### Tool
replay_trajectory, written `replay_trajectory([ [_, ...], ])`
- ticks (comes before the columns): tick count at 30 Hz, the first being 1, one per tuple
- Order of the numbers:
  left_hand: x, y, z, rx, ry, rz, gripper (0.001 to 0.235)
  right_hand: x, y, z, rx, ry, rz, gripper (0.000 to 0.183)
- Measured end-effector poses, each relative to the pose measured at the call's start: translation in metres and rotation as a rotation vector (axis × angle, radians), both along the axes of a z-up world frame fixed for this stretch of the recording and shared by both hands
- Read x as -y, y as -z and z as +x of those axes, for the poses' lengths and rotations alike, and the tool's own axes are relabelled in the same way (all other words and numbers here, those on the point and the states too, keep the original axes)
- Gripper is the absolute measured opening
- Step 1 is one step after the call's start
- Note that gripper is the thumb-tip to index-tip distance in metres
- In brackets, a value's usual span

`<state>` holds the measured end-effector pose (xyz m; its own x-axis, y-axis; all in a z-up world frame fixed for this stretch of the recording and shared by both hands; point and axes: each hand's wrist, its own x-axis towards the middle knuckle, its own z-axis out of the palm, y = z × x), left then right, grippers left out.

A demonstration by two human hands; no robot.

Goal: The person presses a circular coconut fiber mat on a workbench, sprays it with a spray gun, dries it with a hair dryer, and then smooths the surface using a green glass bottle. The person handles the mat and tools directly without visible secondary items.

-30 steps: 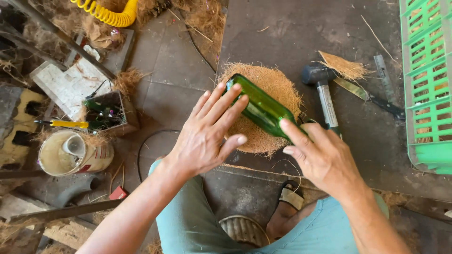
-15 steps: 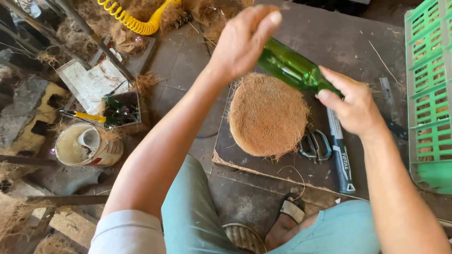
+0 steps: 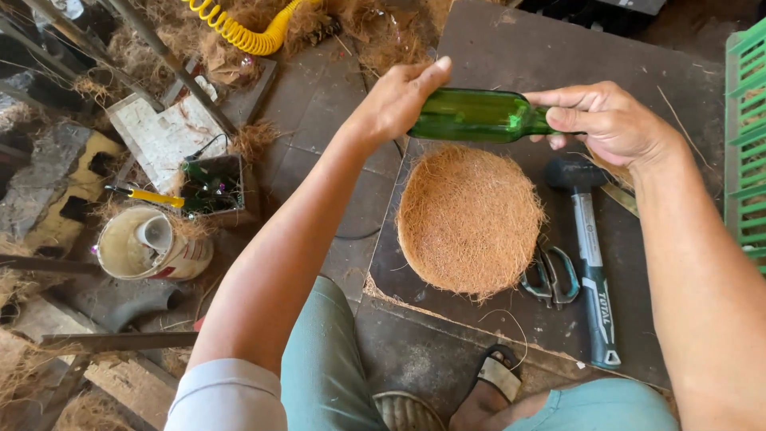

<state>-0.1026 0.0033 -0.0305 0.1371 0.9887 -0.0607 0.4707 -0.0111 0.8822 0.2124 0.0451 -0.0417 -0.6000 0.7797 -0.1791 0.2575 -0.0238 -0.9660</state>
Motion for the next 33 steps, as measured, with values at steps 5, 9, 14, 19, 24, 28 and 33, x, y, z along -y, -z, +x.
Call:
replay_trajectory([
  [5,0.019,0.011,-0.002,-0.062,0.113,-0.01,0.086,0.012,-0.003,-0.005,0.13,-0.017,0.058,0.051],
  [9,0.037,0.017,0.005,-0.056,0.075,0.137,0.073,0.033,-0.029,-0.022,0.399,0.008,0.147,0.049],
  [14,0.092,0.016,0.011,-0.12,0.191,0.55,0.059,0.063,-0.03,-0.019,0.385,-0.052,0.362,0.055],
  [19,0.16,0.024,0.022,-0.297,0.225,0.709,0.05,0.121,-0.043,-0.027,0.652,0.03,0.449,0.056],
  [24,0.234,0.031,0.036,-0.478,0.343,0.633,0.061,0.165,-0.017,-0.008,0.845,-0.054,0.917,0.057],
  [28,0.252,0.024,0.04,-0.346,0.277,0.786,0.053,0.19,-0.006,0.0,0.925,-0.001,0.954,0.058],
  [33,0.243,0.003,0.034,-0.291,0.2,0.885,0.045,0.218,-0.03,-0.019,0.897,0.172,0.606,0.05],
])
